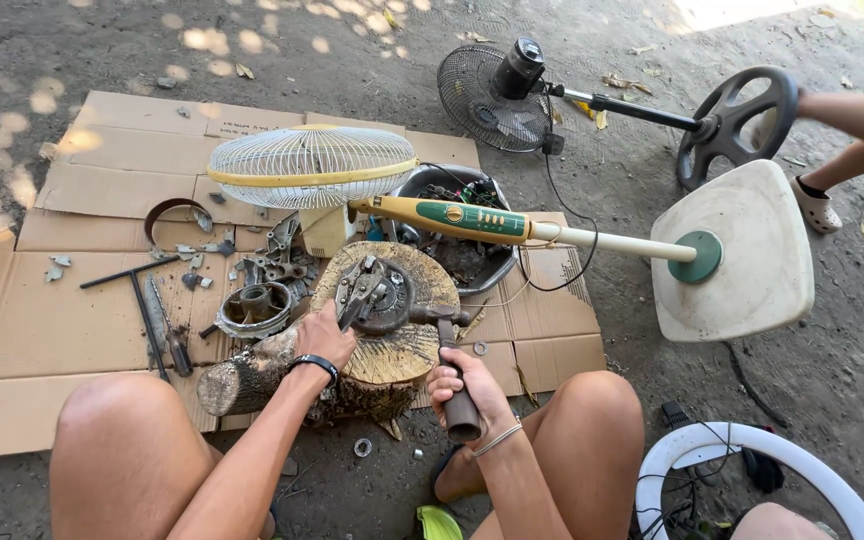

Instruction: Disassembling a fan motor assembly using a hammer and wrench on a wooden block.

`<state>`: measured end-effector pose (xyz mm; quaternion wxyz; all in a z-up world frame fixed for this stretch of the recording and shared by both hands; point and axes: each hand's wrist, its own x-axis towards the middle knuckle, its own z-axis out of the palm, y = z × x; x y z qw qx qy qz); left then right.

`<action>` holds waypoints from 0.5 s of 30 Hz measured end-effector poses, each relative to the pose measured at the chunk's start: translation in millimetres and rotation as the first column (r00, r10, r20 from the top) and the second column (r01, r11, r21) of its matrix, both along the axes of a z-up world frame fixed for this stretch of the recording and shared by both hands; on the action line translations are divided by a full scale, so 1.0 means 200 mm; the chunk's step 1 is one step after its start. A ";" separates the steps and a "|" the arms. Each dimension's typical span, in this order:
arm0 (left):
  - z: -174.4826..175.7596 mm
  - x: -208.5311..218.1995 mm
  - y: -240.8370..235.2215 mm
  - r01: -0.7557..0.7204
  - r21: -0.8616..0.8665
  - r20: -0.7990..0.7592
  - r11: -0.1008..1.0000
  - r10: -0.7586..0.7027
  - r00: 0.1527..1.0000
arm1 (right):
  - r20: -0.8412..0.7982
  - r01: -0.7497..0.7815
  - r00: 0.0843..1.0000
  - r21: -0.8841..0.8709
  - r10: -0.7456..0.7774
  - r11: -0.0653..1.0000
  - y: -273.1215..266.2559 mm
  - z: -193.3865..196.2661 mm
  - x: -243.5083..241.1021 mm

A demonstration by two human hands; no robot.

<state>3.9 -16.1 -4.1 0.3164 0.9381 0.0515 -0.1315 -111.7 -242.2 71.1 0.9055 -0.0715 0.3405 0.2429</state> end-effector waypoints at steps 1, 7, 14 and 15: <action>0.01 0.00 0.00 -0.002 -0.003 0.002 1.000 0.002 1.000 | 0.002 -0.002 1.000 -0.003 0.002 1.000 0.03 0.04 -0.01; 0.04 -0.01 0.01 -0.014 -0.046 -0.006 0.999 0.014 1.000 | 0.129 -0.040 0.960 -0.815 0.248 0.579 0.21 0.49 -0.06; -0.05 0.01 0.00 0.000 -0.065 -0.042 0.998 -0.003 0.999 | 0.616 0.681 0.636 -0.731 0.465 0.036 0.23 0.99 0.04; -0.11 0.02 0.00 -0.010 -0.070 -0.080 0.998 0.004 0.997 | 0.639 0.753 0.604 -0.653 0.476 -0.080 0.25 1.09 0.07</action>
